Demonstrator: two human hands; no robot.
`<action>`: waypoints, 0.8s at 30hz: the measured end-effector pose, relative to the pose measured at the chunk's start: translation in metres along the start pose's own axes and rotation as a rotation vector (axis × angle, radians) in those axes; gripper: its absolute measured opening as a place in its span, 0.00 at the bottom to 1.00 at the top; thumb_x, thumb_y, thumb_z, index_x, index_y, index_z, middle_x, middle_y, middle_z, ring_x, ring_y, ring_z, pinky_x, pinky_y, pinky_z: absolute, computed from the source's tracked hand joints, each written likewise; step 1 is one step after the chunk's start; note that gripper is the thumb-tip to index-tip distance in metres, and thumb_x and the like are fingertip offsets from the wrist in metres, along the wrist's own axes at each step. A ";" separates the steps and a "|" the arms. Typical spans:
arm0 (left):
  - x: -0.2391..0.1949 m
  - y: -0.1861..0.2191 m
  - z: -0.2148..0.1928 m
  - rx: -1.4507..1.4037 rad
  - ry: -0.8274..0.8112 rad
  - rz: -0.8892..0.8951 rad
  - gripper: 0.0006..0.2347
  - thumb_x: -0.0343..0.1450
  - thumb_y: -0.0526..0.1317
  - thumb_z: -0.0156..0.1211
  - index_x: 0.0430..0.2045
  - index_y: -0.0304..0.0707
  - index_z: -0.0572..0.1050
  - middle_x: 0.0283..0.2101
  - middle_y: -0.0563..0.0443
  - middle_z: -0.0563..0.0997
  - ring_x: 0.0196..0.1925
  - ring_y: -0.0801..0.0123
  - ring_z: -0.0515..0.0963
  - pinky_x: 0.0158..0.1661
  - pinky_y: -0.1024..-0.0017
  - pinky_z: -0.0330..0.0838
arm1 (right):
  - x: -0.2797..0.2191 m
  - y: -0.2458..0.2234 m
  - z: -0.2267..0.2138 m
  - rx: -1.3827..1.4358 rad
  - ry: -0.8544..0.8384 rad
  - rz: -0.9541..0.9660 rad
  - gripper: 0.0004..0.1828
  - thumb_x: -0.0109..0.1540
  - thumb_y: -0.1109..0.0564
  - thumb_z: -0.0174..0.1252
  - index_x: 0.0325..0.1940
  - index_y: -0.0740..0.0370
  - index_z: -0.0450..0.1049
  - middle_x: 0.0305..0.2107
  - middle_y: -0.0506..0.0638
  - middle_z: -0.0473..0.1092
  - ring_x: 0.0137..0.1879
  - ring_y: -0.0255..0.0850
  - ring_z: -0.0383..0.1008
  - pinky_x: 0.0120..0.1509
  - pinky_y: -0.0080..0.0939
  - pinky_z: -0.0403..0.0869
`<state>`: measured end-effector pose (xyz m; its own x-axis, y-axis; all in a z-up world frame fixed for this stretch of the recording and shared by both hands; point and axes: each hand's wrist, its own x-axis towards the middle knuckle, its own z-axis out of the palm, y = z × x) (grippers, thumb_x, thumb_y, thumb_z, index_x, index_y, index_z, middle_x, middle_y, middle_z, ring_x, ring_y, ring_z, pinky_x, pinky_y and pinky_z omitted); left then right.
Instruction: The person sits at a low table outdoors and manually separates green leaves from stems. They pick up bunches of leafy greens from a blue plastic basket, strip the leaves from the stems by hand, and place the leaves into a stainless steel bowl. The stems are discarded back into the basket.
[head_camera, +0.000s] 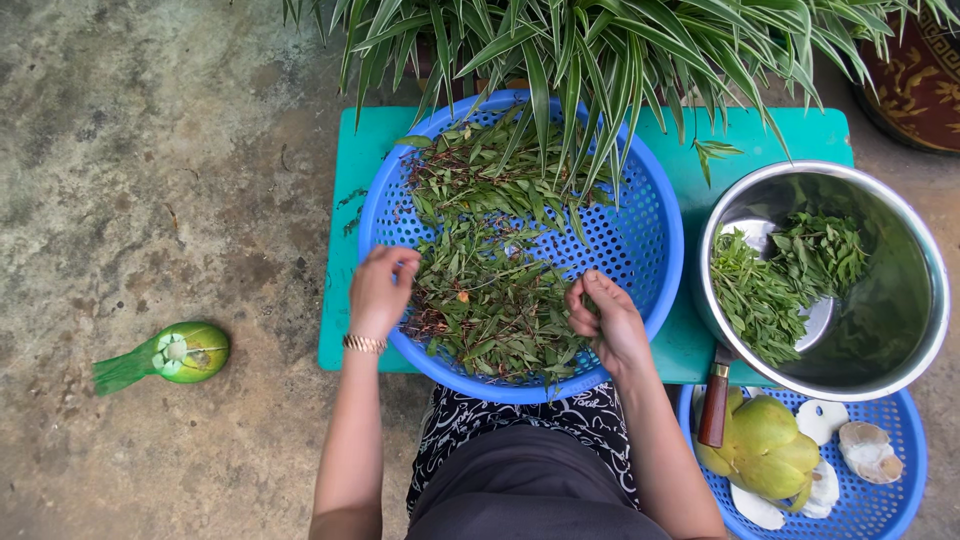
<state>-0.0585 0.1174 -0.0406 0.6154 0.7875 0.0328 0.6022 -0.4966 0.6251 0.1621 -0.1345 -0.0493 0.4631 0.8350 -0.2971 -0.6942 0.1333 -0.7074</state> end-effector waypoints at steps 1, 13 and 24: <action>0.009 -0.005 -0.004 0.015 0.049 0.011 0.03 0.71 0.37 0.62 0.34 0.42 0.81 0.40 0.49 0.82 0.37 0.62 0.84 0.39 0.63 0.76 | 0.000 0.002 0.000 -0.049 0.029 0.017 0.14 0.72 0.53 0.45 0.39 0.65 0.70 0.22 0.45 0.61 0.22 0.28 0.48 0.24 0.30 0.50; 0.053 -0.018 0.058 0.420 0.031 0.043 0.19 0.58 0.34 0.69 0.45 0.45 0.81 0.41 0.39 0.82 0.38 0.47 0.82 0.36 0.53 0.75 | -0.001 0.013 -0.004 -0.093 -0.003 0.058 0.13 0.70 0.56 0.48 0.41 0.68 0.72 0.18 0.41 0.57 0.20 0.28 0.47 0.22 0.31 0.47; 0.022 -0.003 0.028 -0.807 -0.230 -0.034 0.09 0.71 0.35 0.65 0.43 0.33 0.81 0.39 0.48 0.87 0.38 0.75 0.84 0.43 0.75 0.79 | 0.004 0.017 0.004 -0.127 0.009 0.030 0.05 0.67 0.60 0.57 0.41 0.66 0.75 0.18 0.40 0.58 0.20 0.26 0.49 0.22 0.31 0.46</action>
<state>-0.0325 0.1259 -0.0634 0.7446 0.6598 -0.1014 0.1274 0.0086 0.9918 0.1502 -0.1271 -0.0596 0.4488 0.8326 -0.3247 -0.6323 0.0391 -0.7737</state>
